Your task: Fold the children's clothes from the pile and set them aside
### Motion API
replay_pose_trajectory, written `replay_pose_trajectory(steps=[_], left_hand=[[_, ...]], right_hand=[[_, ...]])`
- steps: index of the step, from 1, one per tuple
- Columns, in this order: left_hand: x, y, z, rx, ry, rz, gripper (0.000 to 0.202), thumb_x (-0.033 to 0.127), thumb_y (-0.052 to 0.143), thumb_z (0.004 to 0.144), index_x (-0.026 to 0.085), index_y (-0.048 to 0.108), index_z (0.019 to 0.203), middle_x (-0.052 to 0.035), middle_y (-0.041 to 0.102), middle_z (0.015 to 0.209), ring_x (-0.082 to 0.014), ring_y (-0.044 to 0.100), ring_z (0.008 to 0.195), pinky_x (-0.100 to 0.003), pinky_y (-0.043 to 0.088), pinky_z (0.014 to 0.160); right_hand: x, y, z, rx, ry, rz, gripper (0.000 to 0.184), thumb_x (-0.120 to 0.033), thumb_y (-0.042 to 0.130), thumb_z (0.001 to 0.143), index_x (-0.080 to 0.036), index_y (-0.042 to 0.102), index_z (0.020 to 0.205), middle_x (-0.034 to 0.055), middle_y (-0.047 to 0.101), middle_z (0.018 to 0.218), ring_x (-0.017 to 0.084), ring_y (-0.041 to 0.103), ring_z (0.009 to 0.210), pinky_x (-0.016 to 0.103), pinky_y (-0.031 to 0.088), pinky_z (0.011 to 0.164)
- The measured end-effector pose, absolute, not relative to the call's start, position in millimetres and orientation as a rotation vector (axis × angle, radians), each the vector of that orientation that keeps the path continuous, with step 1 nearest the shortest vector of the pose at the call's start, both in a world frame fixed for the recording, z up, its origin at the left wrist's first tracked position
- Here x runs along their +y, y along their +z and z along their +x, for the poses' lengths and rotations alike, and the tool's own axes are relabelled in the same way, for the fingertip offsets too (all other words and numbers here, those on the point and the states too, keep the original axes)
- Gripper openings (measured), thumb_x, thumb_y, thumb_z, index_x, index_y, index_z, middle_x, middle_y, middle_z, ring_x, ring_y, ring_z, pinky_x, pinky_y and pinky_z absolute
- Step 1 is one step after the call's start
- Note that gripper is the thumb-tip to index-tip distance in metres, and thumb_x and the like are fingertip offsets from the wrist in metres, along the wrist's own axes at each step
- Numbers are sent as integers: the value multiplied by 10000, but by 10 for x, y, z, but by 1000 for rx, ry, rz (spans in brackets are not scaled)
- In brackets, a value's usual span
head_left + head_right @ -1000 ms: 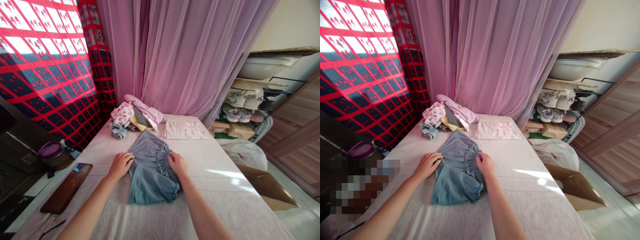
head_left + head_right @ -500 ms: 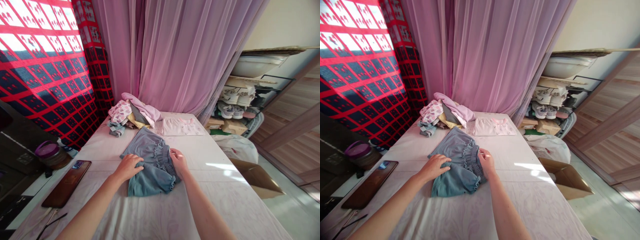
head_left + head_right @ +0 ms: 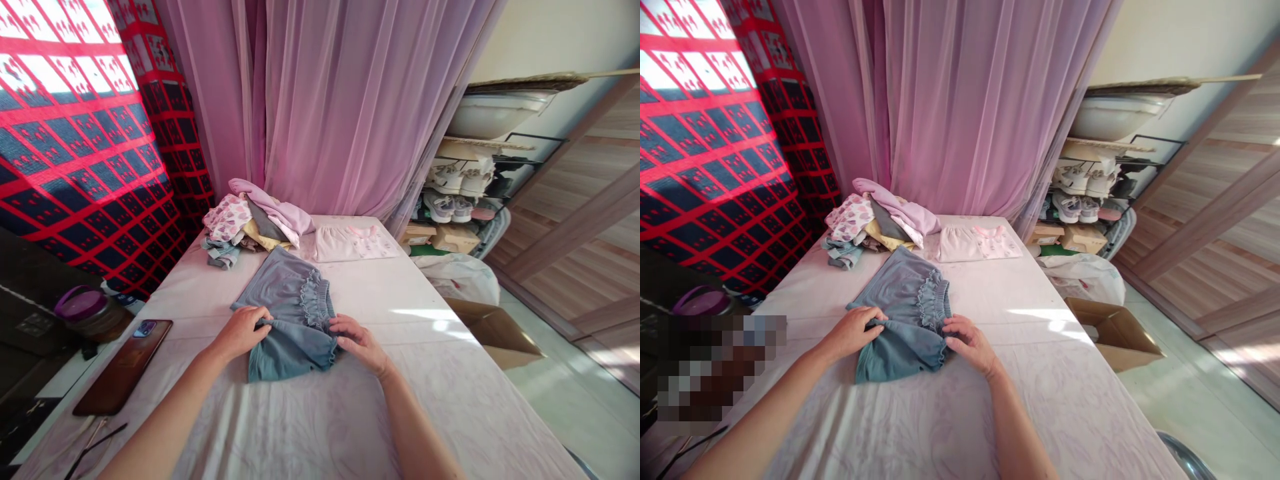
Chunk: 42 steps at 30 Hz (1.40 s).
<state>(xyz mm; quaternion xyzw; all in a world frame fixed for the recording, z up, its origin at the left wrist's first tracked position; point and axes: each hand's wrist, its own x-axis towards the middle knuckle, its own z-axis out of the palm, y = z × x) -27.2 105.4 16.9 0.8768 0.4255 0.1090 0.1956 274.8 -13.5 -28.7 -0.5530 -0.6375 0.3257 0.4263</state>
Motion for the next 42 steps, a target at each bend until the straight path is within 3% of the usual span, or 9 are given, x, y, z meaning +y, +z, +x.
replay_pose_trajectory(steps=[4,9,14,17,19,22,32,37,42], left_hand=[[1022,255,-311,1230,235,2537,95,273,577,796,254,633,870,-9,713,875,-223,635,930,-354,432,891],[989,376,-418,1193,157,2458,219,262,597,765,277,678,968,-4,727,994,-209,628,977,-335,410,902],[940,543,-514,1049,136,2370,52,262,583,698,216,591,721,-3,679,825,-187,603,834,-289,421,765],[959,595,-535,980,231,2179,100,287,577,678,208,534,722,-10,670,874,-177,585,818,-277,437,743],[996,604,-540,980,263,2050,146,338,569,707,207,541,764,2,644,824,-164,569,763,-268,438,699],[1038,637,-553,1047,394,1955,241,432,577,753,202,573,826,30,575,742,-145,530,695,-255,424,655],[1005,1020,-551,1141,868,1677,406,579,600,760,202,591,912,42,528,688,-118,482,628,-226,413,588],[1573,1123,-367,1355,982,2048,349,504,534,816,203,639,957,45,533,670,-119,467,612,-231,386,591],[2338,1100,-13,1463,840,2200,280,430,553,821,215,669,959,37,600,710,-141,532,681,-247,400,660]], right_hand=[[-154,-236,2737,-1714,832,-1393,349,-409,733,726,-232,746,1026,102,659,1276,269,442,1357,489,330,1130],[-161,-110,2680,-1854,793,-1505,193,-170,682,711,-234,757,877,85,666,1262,260,472,1336,492,333,1129],[-203,7,2649,-1846,709,-1431,229,-79,553,717,-239,709,767,56,682,1233,241,472,1335,487,346,1119],[-178,71,2602,-1797,707,-1389,230,-83,497,725,-231,671,754,48,709,1164,232,560,1235,424,424,1042],[-131,118,2564,-1757,737,-1431,241,-99,466,743,-225,664,795,36,741,1010,204,666,1001,341,505,874],[-43,181,2530,-1682,709,-1519,216,-171,476,786,-217,662,885,-3,708,764,159,649,700,263,494,669],[168,381,2601,-1713,732,-1474,186,-301,524,823,-216,682,868,11,715,829,171,650,787,267,479,738],[480,482,2590,-1708,802,-1565,231,-365,497,859,-203,662,862,-22,659,725,151,582,680,233,424,611],[1033,337,2660,-1540,733,-1722,236,-319,475,866,-205,678,904,4,698,819,167,626,768,242,441,682]])
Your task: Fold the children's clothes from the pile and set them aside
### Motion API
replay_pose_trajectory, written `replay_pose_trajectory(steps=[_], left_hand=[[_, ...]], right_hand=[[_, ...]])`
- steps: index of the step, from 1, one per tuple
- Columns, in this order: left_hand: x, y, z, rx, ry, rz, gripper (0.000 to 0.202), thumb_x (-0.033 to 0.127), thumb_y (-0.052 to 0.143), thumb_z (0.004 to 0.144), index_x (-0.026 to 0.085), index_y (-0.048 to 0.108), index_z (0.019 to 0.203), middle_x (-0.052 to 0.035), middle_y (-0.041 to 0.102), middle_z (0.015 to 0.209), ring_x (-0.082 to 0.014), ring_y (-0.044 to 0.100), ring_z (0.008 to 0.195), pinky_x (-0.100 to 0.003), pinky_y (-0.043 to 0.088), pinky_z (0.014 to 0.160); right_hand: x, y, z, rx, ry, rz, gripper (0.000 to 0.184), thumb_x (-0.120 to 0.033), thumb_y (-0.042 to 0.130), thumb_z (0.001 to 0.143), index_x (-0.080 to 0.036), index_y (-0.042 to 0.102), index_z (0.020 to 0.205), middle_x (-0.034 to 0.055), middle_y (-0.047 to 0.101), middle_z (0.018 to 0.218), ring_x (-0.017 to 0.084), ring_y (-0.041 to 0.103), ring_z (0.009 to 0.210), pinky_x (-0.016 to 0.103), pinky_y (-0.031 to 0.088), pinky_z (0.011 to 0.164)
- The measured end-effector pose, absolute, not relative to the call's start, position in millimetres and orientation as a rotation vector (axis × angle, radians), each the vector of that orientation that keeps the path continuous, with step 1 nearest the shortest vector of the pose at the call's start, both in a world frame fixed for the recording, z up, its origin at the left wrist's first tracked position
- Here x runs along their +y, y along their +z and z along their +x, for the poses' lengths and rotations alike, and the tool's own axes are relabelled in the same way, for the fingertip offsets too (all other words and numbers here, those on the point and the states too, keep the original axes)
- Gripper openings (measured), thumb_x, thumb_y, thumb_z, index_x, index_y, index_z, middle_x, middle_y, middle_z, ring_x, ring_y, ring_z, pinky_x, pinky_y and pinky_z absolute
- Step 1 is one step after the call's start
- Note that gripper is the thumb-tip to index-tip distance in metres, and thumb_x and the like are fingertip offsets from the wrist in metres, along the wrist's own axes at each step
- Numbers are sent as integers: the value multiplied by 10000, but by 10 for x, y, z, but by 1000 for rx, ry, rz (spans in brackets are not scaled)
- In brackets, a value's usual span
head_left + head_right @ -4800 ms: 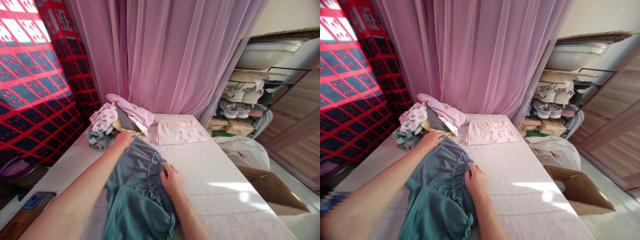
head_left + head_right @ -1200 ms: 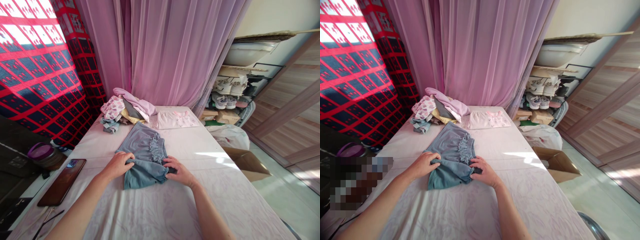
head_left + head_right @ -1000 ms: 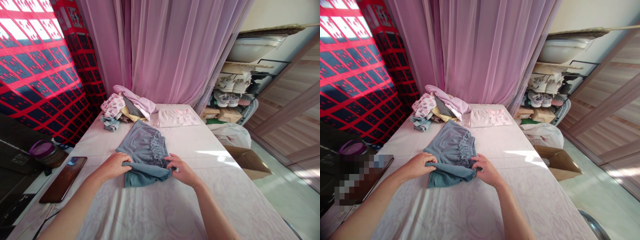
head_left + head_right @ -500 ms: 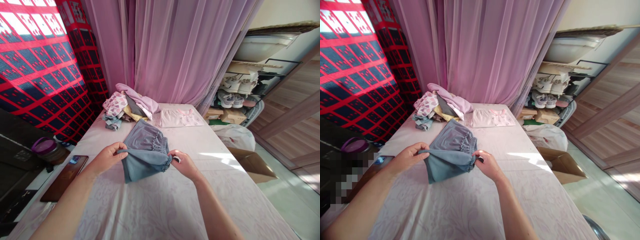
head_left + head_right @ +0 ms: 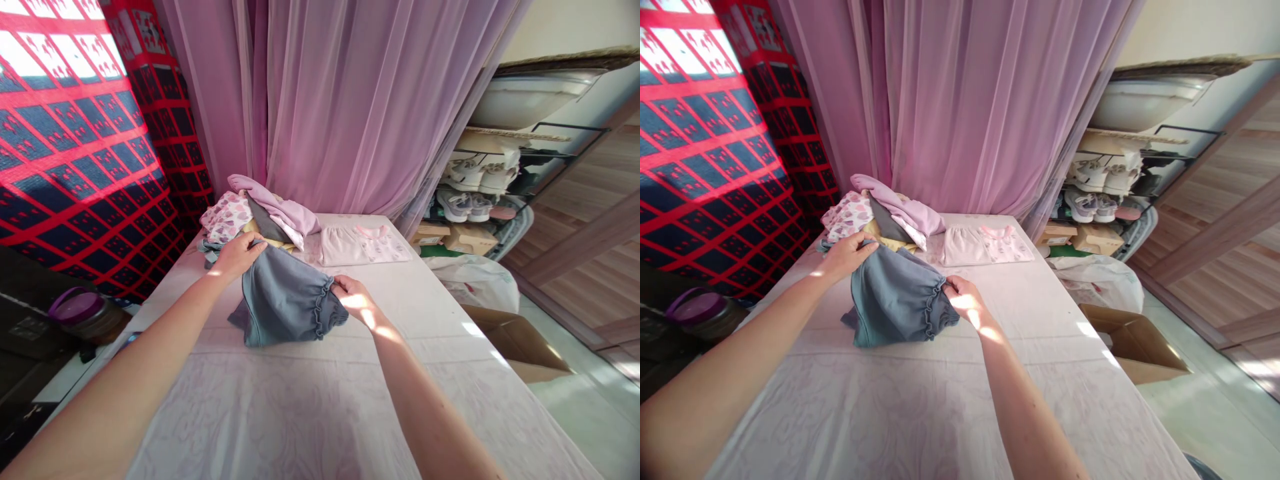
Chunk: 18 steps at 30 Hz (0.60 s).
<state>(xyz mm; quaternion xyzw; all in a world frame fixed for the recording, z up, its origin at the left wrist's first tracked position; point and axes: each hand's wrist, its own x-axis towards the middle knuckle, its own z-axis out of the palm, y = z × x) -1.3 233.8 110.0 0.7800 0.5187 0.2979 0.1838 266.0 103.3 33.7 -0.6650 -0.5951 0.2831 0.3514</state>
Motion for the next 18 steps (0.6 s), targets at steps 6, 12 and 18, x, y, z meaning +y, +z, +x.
replay_pose_trajectory(steps=[6,12,18], left_hand=[[2829,517,399,1610,694,1920,358,385,537,853,158,636,1112,-62,720,959,-181,661,844,-254,470,728],[2852,45,411,1606,539,1911,375,302,678,735,199,654,1095,-72,750,1018,-211,700,886,-260,498,755],[2957,183,465,1638,531,2047,312,226,642,749,234,659,1060,-61,736,1080,-250,664,1029,-307,471,859]], right_hand=[[1416,-3,2747,-1377,614,-2018,307,-305,533,878,-167,664,1119,54,722,796,203,659,763,283,447,699],[1368,-224,2757,-1383,576,-1991,321,-282,542,879,-195,658,1165,37,724,824,186,671,793,274,462,736],[1369,-359,2710,-1301,426,-1938,326,-333,513,856,-216,672,1116,21,704,773,194,653,733,294,472,692]])
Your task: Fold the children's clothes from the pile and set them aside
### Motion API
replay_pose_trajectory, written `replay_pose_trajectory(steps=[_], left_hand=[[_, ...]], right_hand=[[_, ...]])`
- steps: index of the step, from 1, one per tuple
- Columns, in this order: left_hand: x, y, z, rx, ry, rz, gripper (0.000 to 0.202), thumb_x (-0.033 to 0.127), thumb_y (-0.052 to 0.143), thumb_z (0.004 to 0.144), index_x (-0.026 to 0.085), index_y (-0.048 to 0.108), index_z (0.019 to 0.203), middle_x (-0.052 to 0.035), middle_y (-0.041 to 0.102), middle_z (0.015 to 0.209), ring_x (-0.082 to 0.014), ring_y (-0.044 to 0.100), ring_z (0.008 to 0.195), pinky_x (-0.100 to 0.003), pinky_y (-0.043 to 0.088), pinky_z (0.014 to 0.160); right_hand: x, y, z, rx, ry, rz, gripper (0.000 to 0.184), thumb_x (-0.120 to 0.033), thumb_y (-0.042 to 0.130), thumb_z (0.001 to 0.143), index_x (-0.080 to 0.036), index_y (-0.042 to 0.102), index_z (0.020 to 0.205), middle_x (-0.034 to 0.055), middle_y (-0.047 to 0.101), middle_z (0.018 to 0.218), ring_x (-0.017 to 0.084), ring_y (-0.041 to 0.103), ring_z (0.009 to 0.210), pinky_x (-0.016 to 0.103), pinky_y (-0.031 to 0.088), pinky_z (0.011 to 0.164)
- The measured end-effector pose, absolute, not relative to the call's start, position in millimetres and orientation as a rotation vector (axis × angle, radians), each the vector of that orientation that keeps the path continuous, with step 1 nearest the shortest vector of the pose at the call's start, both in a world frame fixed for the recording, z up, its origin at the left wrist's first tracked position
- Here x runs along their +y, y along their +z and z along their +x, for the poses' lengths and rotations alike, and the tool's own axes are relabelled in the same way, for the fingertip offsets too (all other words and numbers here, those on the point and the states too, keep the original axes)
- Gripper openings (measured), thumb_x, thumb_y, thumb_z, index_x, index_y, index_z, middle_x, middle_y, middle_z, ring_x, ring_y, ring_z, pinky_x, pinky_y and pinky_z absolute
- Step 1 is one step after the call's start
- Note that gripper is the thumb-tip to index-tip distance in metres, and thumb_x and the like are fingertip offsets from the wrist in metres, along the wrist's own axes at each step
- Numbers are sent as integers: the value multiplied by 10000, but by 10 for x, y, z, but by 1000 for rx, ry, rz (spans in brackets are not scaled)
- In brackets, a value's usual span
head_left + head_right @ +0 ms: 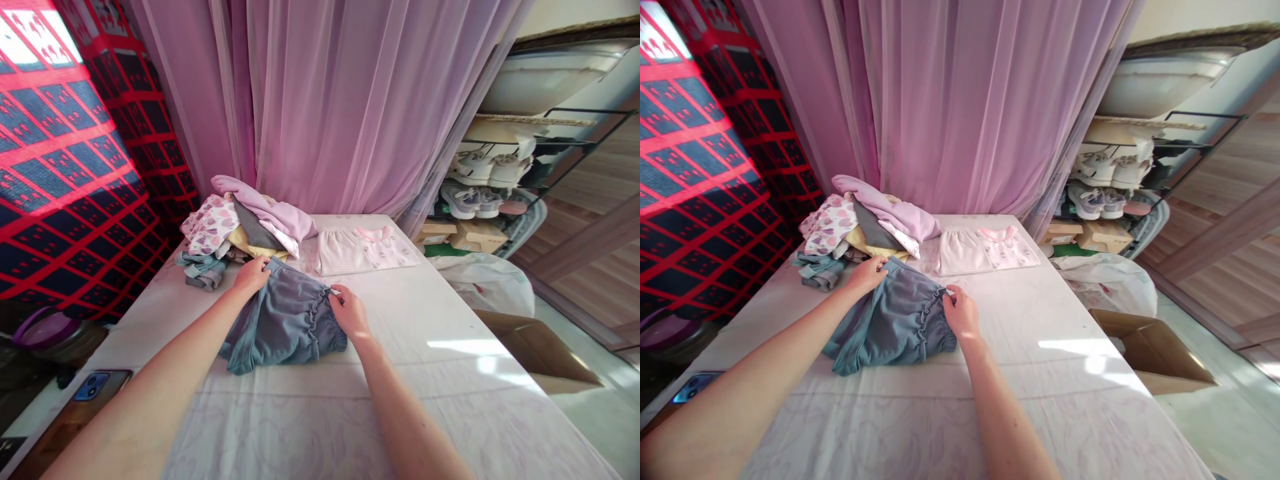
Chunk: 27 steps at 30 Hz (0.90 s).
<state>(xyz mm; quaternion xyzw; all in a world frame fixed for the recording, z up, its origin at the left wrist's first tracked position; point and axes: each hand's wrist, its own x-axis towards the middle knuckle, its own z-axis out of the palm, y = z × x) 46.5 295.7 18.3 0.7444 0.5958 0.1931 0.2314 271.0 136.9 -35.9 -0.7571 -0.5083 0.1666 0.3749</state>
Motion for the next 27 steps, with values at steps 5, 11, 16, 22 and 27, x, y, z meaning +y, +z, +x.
replay_pose_trajectory(steps=[5,11,16,22,27], left_hand=[[3107,237,567,1617,592,2068,337,239,607,793,221,628,1130,-80,720,1134,-248,645,1094,-318,461,909],[2951,74,434,1523,561,1990,449,324,618,784,175,585,1206,-116,690,1203,-217,679,1032,-294,504,868],[2305,111,-30,1358,587,2100,282,436,602,767,208,640,927,-58,694,1025,-208,657,949,-310,508,821],[1519,120,-469,1331,430,2309,255,396,693,688,247,620,883,-9,671,949,-207,622,891,-319,468,795],[1441,12,-527,1525,484,2252,139,362,557,807,247,610,865,-21,707,885,-204,640,860,-306,433,763]], right_hand=[[1340,-492,2685,-1246,313,-1926,353,-356,507,854,-224,650,1149,54,725,899,206,663,794,323,488,744],[1306,-527,2704,-1237,321,-1899,351,-380,519,859,-216,650,1139,80,730,962,219,674,891,342,497,818],[1268,-523,2691,-1222,290,-1866,342,-370,493,859,-194,661,1100,92,731,975,224,673,926,354,499,852],[1260,-521,2661,-1251,249,-1859,312,-349,470,863,-202,680,1039,92,736,988,227,671,935,359,499,856],[1261,-528,2673,-1263,205,-1849,308,-355,470,850,-204,690,1006,82,744,970,225,675,924,358,503,857]])
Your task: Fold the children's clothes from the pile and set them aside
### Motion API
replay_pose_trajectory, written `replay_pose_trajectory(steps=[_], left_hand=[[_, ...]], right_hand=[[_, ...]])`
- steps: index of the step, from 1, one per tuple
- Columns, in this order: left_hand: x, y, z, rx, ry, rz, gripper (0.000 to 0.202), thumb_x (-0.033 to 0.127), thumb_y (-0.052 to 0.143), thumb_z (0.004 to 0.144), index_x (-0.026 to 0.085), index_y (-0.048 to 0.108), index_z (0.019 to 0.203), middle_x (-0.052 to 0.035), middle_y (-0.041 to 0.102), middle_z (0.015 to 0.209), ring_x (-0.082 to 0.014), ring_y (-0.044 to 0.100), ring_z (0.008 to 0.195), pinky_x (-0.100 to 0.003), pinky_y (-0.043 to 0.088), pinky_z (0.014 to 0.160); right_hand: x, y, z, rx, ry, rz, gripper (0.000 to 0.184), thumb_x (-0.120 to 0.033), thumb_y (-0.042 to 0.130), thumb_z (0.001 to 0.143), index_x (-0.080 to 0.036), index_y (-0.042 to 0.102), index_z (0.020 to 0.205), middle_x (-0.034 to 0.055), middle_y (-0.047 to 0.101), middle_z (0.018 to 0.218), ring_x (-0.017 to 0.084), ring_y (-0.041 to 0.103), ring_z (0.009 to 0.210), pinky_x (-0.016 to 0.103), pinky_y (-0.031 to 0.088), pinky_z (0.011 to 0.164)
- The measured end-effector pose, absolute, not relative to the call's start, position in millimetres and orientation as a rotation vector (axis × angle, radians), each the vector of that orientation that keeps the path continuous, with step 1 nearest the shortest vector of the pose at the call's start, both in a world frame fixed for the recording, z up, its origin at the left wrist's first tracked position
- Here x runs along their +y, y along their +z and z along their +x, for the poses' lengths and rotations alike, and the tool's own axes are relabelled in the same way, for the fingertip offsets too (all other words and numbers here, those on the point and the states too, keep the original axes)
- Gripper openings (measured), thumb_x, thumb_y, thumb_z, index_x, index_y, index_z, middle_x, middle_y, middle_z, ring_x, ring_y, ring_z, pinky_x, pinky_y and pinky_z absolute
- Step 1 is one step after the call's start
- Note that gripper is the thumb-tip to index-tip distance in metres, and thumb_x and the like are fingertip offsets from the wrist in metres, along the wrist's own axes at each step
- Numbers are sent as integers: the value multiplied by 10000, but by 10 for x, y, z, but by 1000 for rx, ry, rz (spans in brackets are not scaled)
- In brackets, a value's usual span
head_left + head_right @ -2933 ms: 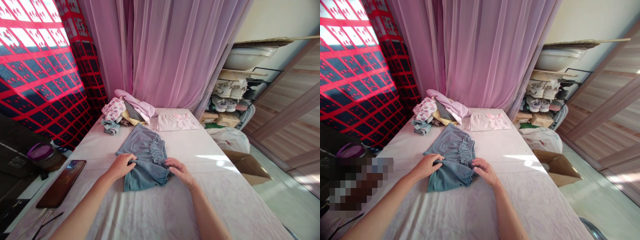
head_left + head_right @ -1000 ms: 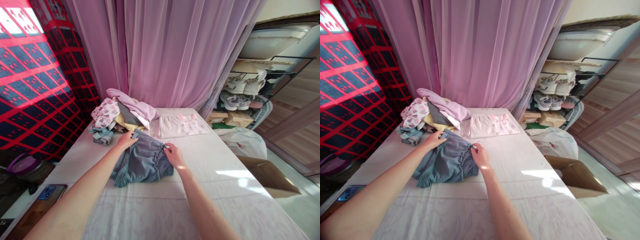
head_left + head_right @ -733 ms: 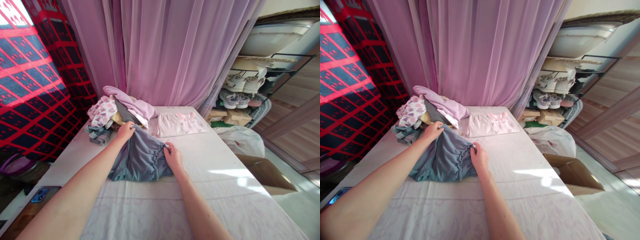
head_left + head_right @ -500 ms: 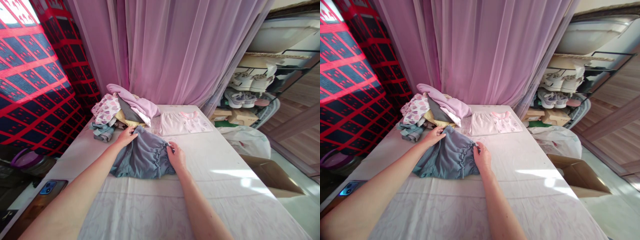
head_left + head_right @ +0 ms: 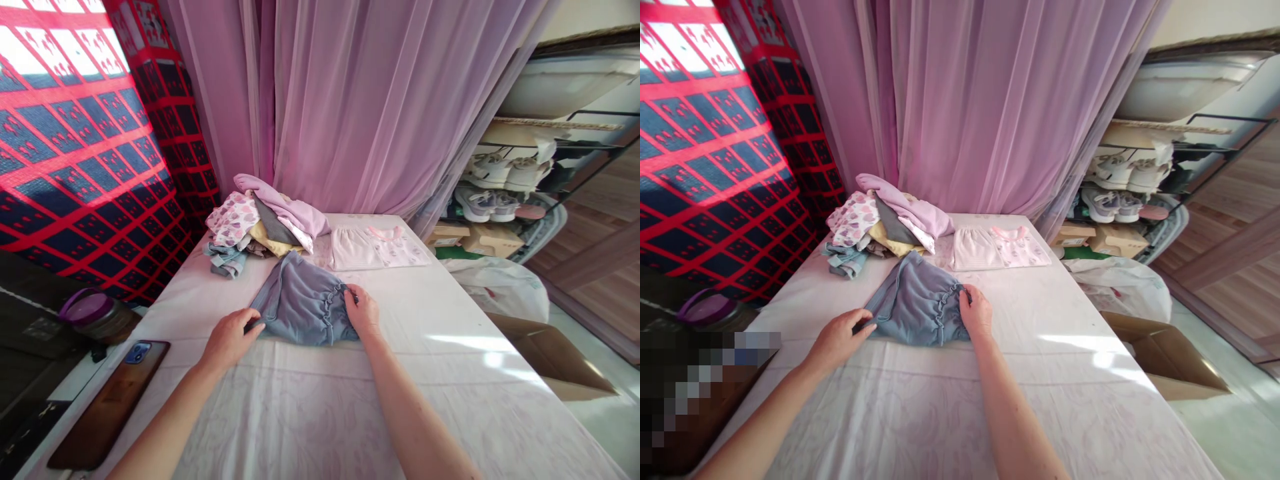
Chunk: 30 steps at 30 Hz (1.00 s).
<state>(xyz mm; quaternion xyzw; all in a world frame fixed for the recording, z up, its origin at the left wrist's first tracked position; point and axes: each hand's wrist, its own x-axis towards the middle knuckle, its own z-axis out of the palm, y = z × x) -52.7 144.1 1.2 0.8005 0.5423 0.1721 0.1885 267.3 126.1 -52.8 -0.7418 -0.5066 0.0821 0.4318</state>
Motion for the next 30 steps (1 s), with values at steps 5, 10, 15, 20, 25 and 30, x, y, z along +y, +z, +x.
replay_pose_trajectory(steps=[5,10,15,20,25,30], left_hand=[[1448,48,-507,1752,394,2106,276,435,416,891,249,563,749,18,657,646,-177,603,642,-265,331,574],[1448,47,-549,1877,410,2041,255,413,420,890,258,622,877,-1,700,710,-200,655,707,-264,353,572],[1428,-51,-643,1804,559,1942,449,416,405,897,219,551,1273,-15,737,750,-227,695,813,-311,463,699],[1302,-215,-693,1517,734,2092,673,442,558,820,205,408,1431,-40,744,945,-228,681,952,-361,487,884],[1196,-328,-690,1491,828,2330,729,283,650,756,245,403,1441,-39,712,931,-242,651,934,-411,453,929],[1172,-280,-688,1524,843,2453,646,244,615,797,245,434,1417,-44,701,912,-262,623,963,-432,394,975]], right_hand=[[1274,-558,2687,-1271,161,-1849,311,-373,462,848,-219,697,984,67,749,943,223,680,909,354,509,838],[1295,-559,2710,-1208,178,-1849,329,-380,488,807,-209,694,997,78,749,945,226,680,899,364,509,837],[1261,-530,2756,-1049,291,-1801,451,-486,487,797,-158,689,1030,108,741,927,215,668,768,361,517,787],[1087,-591,2744,-977,368,-1692,475,-525,529,775,-159,679,1037,113,726,936,221,663,805,368,528,786],[846,-630,2666,-1053,275,-1637,436,-483,537,794,-168,653,1072,152,670,1111,246,646,968,396,532,824],[664,-555,2578,-1228,66,-1627,299,-380,540,832,-193,656,1036,157,620,1216,264,598,1120,456,486,956]])
